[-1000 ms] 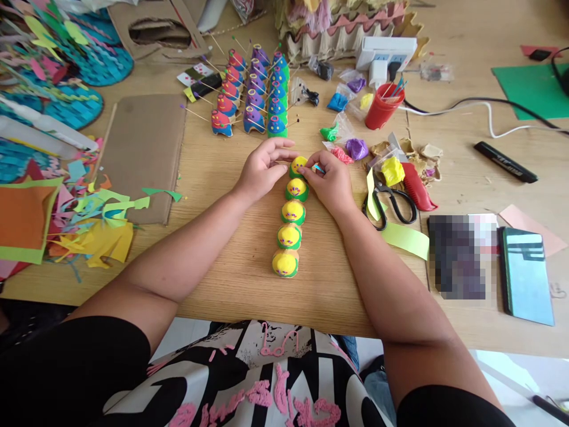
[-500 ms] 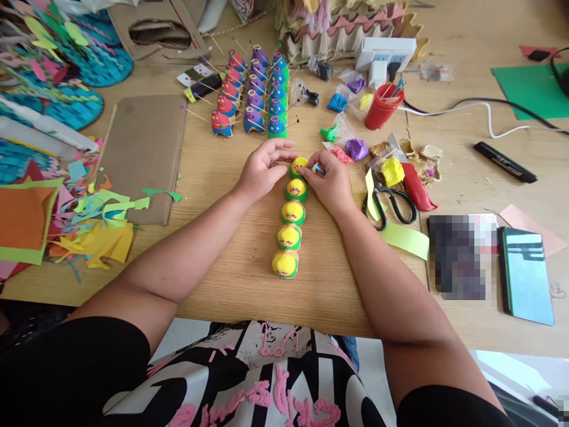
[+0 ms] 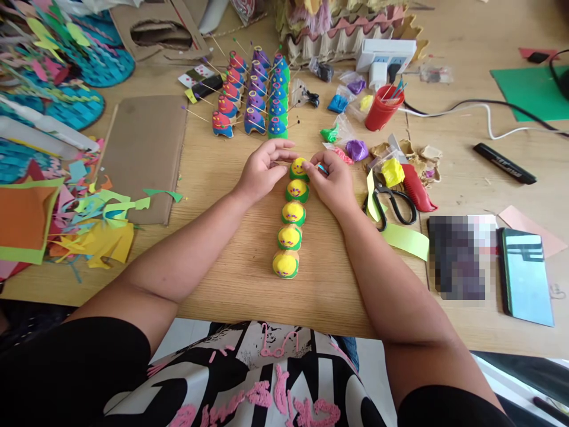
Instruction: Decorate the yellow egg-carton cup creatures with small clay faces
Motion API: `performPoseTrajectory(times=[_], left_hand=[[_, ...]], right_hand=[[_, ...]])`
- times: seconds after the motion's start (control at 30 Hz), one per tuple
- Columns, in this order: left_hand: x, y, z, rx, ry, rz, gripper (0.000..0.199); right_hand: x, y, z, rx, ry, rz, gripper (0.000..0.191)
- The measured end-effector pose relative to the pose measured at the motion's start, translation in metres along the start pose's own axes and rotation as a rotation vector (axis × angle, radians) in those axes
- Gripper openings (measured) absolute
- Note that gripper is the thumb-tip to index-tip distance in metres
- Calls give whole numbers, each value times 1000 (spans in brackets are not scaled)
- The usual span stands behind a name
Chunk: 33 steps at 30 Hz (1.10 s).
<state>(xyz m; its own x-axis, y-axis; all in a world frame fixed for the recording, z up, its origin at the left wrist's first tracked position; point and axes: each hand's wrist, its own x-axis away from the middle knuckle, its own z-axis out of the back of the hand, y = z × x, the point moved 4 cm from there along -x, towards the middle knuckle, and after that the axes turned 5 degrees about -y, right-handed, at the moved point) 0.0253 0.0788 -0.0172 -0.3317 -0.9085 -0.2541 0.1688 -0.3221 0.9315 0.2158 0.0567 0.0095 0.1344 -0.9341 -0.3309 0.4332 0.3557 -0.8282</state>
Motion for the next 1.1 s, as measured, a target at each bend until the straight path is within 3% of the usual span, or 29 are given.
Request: performPoseTrajectory(times=[0.2, 0.37, 0.53, 0.8, 1.0, 1.1], left_hand=[[0, 0, 1, 26, 17, 12, 49], [2, 5, 2, 24, 26, 46, 52], [1, 8, 1, 22, 24, 48, 51], [1, 8, 1, 27, 14, 59, 53], [1, 8, 1, 36, 15, 67, 53], [1, 8, 1, 35, 12, 65, 55]], right_hand=[[3, 14, 6, -132, 164, -1, 61], [5, 12, 17, -44, 272, -3, 63], [3, 7, 16, 97, 116, -80, 57], [3, 1, 12, 350, -62, -230, 26], [6, 1, 19, 461, -45, -342, 36], [3, 5, 17, 300, -20, -263, 48]])
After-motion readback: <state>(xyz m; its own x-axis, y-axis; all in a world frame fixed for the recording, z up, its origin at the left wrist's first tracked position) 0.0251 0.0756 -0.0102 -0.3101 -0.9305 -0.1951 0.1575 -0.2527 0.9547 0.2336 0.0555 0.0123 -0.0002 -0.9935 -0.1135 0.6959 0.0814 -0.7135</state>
